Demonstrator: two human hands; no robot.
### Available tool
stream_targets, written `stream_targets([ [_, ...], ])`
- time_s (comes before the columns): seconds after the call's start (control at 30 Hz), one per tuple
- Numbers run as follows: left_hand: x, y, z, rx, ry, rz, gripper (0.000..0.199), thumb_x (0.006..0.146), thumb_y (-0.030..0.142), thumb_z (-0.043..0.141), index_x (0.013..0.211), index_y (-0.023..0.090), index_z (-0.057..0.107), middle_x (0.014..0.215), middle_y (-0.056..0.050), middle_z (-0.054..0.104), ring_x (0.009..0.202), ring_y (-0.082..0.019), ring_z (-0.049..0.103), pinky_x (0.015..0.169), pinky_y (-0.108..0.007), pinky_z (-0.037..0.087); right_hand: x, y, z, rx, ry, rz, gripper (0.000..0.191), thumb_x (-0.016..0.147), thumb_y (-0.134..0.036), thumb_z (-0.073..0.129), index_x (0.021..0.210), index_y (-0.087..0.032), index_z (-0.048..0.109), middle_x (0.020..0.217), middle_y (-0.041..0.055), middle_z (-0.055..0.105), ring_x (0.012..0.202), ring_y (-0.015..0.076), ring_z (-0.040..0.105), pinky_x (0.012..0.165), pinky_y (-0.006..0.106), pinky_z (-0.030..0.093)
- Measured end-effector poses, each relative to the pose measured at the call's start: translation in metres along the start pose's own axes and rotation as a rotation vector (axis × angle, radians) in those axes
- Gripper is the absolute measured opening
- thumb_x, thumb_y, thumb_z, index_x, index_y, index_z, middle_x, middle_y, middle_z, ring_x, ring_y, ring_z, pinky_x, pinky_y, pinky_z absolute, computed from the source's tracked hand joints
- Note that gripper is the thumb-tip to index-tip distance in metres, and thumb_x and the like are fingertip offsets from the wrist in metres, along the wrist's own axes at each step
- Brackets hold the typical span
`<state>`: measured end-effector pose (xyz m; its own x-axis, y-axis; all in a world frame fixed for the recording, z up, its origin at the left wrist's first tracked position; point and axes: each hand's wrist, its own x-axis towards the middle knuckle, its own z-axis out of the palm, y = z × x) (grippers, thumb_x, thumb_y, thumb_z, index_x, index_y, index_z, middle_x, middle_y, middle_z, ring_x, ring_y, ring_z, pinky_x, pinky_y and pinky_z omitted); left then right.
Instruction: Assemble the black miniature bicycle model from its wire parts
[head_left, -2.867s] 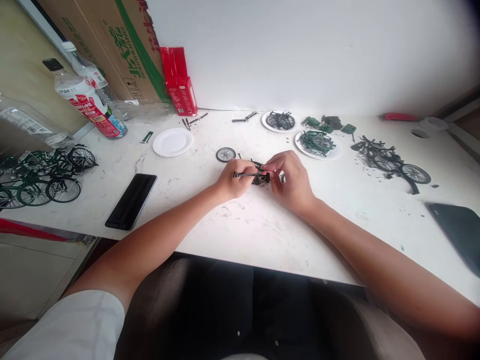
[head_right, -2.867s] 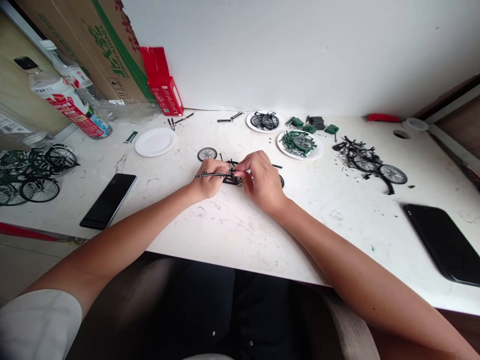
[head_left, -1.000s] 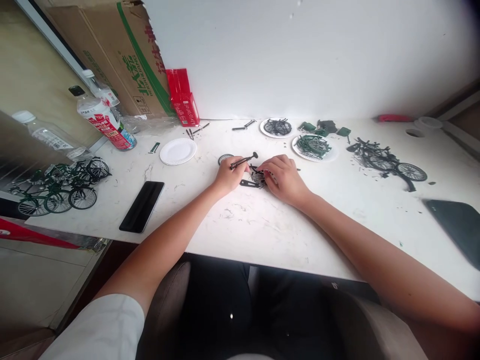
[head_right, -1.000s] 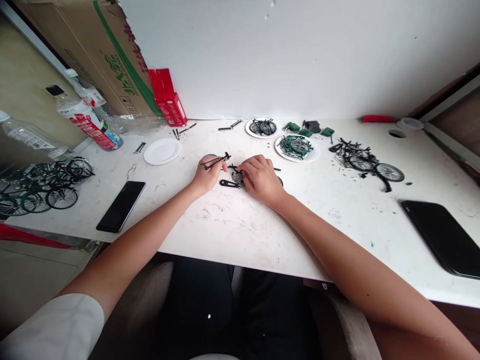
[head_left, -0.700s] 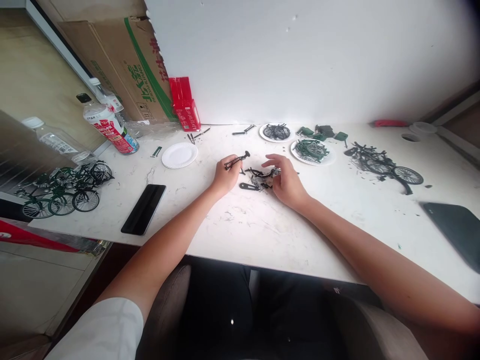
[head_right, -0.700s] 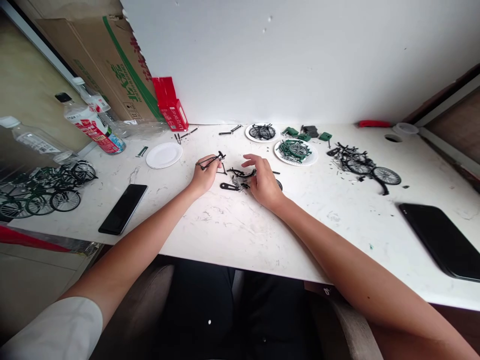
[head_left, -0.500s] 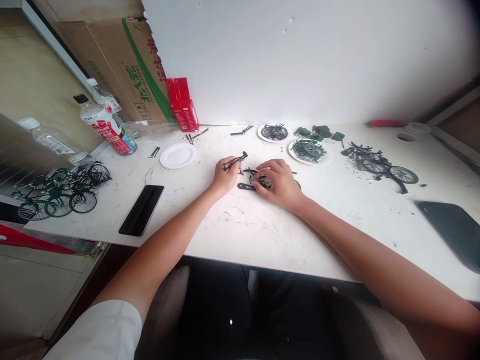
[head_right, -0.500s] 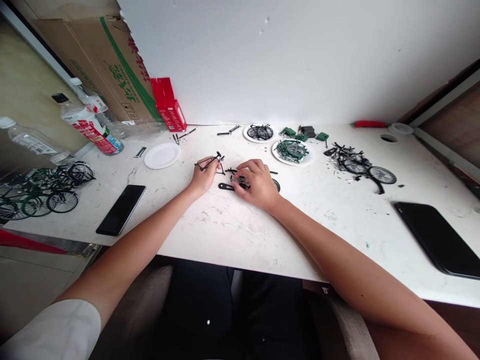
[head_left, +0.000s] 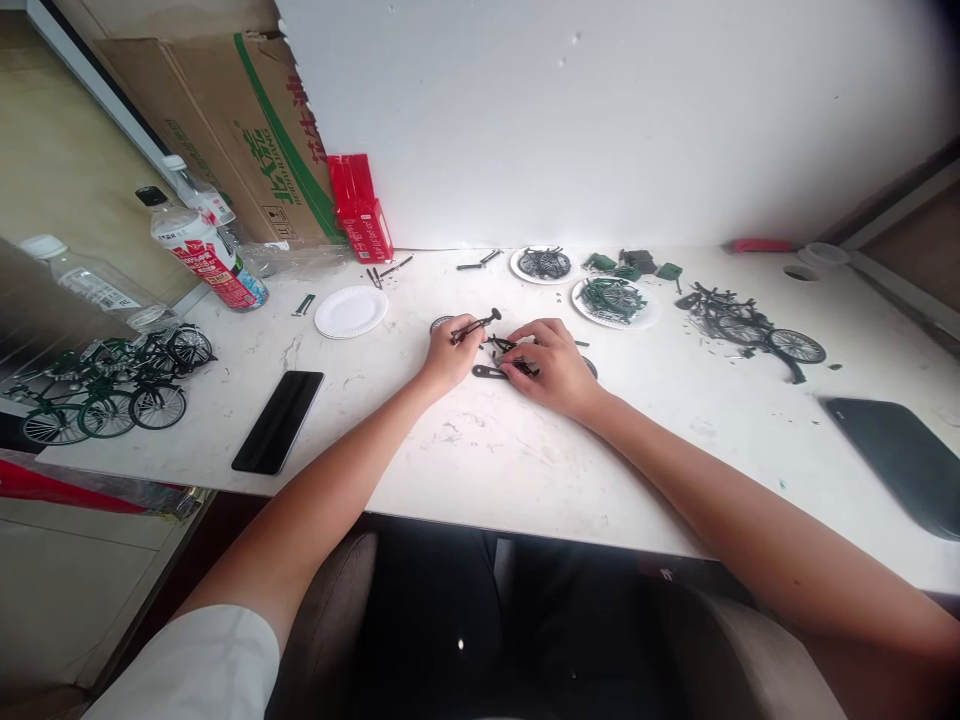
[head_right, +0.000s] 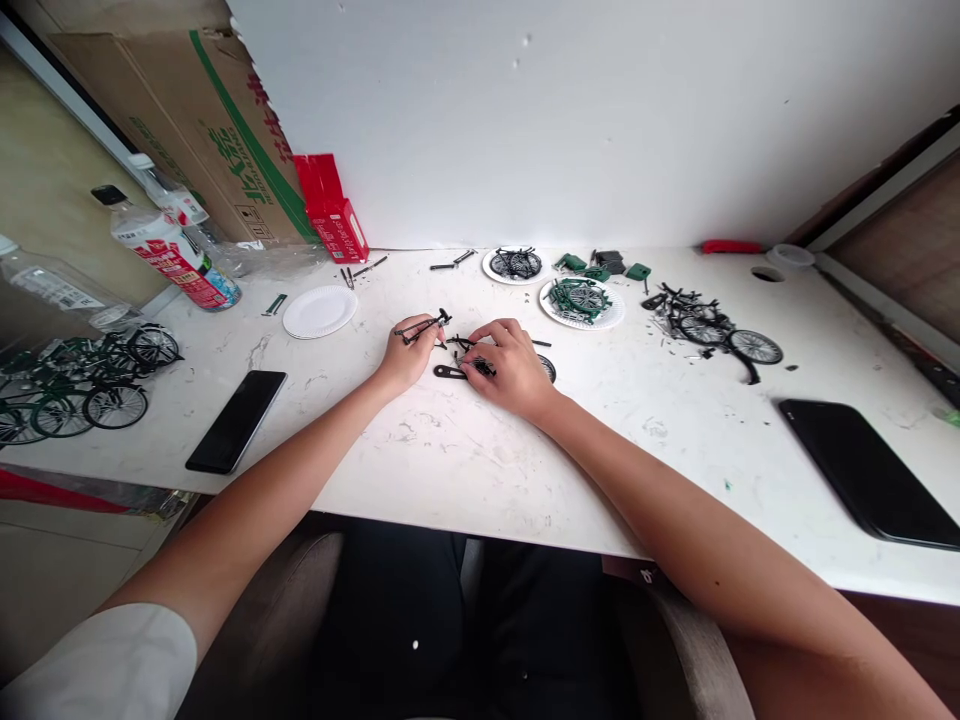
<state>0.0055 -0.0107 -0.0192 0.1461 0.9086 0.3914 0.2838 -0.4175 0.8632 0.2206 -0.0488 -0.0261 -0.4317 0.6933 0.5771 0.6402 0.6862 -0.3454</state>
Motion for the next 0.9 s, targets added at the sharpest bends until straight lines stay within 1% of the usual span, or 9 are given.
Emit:
stream_targets([
  [0.17, -0.001, -0.005, 0.002, -0.015, 0.031, 0.000, 0.016, 0.091, 0.032, 0.060, 0.081, 0.020, 0.064, 0.076, 0.000, 0.067, 0.074, -0.014, 0.061, 0.072, -0.026, 0.045, 0.001, 0.000, -0.001, 0.016, -0.002, -0.011, 0.007, 0.094, -0.028, 0.071, 0.095, -0.026, 0.077, 0.122, 0.0105, 0.071, 0.118, 0.0344, 0.056, 0.100, 0.058, 0.053],
  [0.3, 0.000, -0.006, 0.000, -0.011, 0.034, -0.038, 0.005, 0.088, 0.027, 0.062, 0.090, 0.022, 0.061, 0.069, 0.004, 0.061, 0.062, -0.012, 0.053, 0.064, -0.026, 0.039, 0.001, -0.001, -0.001, 0.039, -0.005, -0.021, 0.007, 0.096, -0.028, 0.070, 0.098, -0.026, 0.076, 0.119, 0.0095, 0.073, 0.117, 0.0331, 0.058, 0.100, 0.057, 0.052],
  [0.37, 0.002, -0.005, -0.005, -0.001, 0.015, -0.029, 0.006, 0.087, 0.025, 0.063, 0.091, 0.022, 0.059, 0.068, 0.005, 0.060, 0.059, -0.012, 0.050, 0.062, -0.026, 0.038, 0.002, -0.003, -0.002, 0.048, -0.005, -0.021, 0.008, 0.097, -0.028, 0.068, 0.100, -0.025, 0.075, 0.115, 0.0092, 0.075, 0.117, 0.0321, 0.059, 0.099, 0.055, 0.052],
  [0.43, 0.006, -0.005, -0.013, 0.013, 0.007, 0.001, 0.008, 0.086, 0.023, 0.064, 0.092, 0.023, 0.059, 0.069, 0.004, 0.061, 0.060, -0.012, 0.051, 0.063, -0.026, 0.037, 0.002, -0.006, -0.003, 0.057, -0.011, -0.016, 0.010, 0.100, -0.029, 0.066, 0.104, -0.025, 0.073, 0.112, 0.0090, 0.076, 0.115, 0.0314, 0.061, 0.097, 0.053, 0.052],
  [0.53, 0.014, -0.008, -0.028, 0.068, 0.037, 0.035, 0.008, 0.086, 0.024, 0.066, 0.092, 0.023, 0.060, 0.070, 0.004, 0.063, 0.060, -0.012, 0.052, 0.064, -0.026, 0.038, 0.003, -0.008, -0.004, 0.066, -0.011, -0.001, 0.012, 0.103, -0.031, 0.062, 0.107, -0.025, 0.072, 0.109, 0.0090, 0.077, 0.116, 0.0322, 0.062, 0.098, 0.054, 0.052],
  [0.67, 0.025, -0.018, -0.045, 0.155, 0.106, 0.007, 0.007, 0.084, 0.024, 0.067, 0.088, 0.023, 0.061, 0.070, 0.002, 0.065, 0.061, -0.013, 0.053, 0.062, -0.026, 0.037, 0.003, -0.007, -0.004, 0.098, -0.007, 0.014, 0.014, 0.104, -0.034, 0.061, 0.109, -0.027, 0.071, 0.109, 0.0087, 0.077, 0.123, 0.0346, 0.062, 0.103, 0.057, 0.051],
  [0.73, 0.027, -0.023, -0.048, 0.190, 0.134, -0.011, 0.005, 0.083, 0.023, 0.066, 0.087, 0.022, 0.063, 0.072, 0.001, 0.066, 0.064, -0.014, 0.055, 0.062, -0.027, 0.038, 0.002, -0.006, -0.004, 0.100, -0.027, 0.026, 0.013, 0.103, -0.034, 0.062, 0.109, -0.027, 0.071, 0.110, 0.0092, 0.077, 0.121, 0.0351, 0.063, 0.101, 0.057, 0.052],
  [0.8, 0.028, -0.026, -0.047, 0.211, 0.145, -0.023, 0.004, 0.084, 0.023, 0.066, 0.086, 0.022, 0.064, 0.073, 0.000, 0.067, 0.065, -0.015, 0.056, 0.062, -0.027, 0.038, 0.002, -0.006, -0.005, 0.094, -0.048, 0.035, 0.013, 0.103, -0.034, 0.062, 0.108, -0.026, 0.071, 0.108, 0.0101, 0.077, 0.115, 0.0350, 0.065, 0.097, 0.056, 0.054],
  [0.9, 0.026, -0.028, -0.043, 0.216, 0.119, -0.030, 0.004, 0.084, 0.023, 0.066, 0.087, 0.022, 0.065, 0.072, 0.001, 0.067, 0.064, -0.015, 0.056, 0.062, -0.027, 0.039, 0.002, -0.006, -0.006, 0.103, -0.073, 0.030, 0.013, 0.102, -0.034, 0.064, 0.110, -0.026, 0.071, 0.106, 0.0105, 0.076, 0.110, 0.0347, 0.064, 0.093, 0.054, 0.055],
])
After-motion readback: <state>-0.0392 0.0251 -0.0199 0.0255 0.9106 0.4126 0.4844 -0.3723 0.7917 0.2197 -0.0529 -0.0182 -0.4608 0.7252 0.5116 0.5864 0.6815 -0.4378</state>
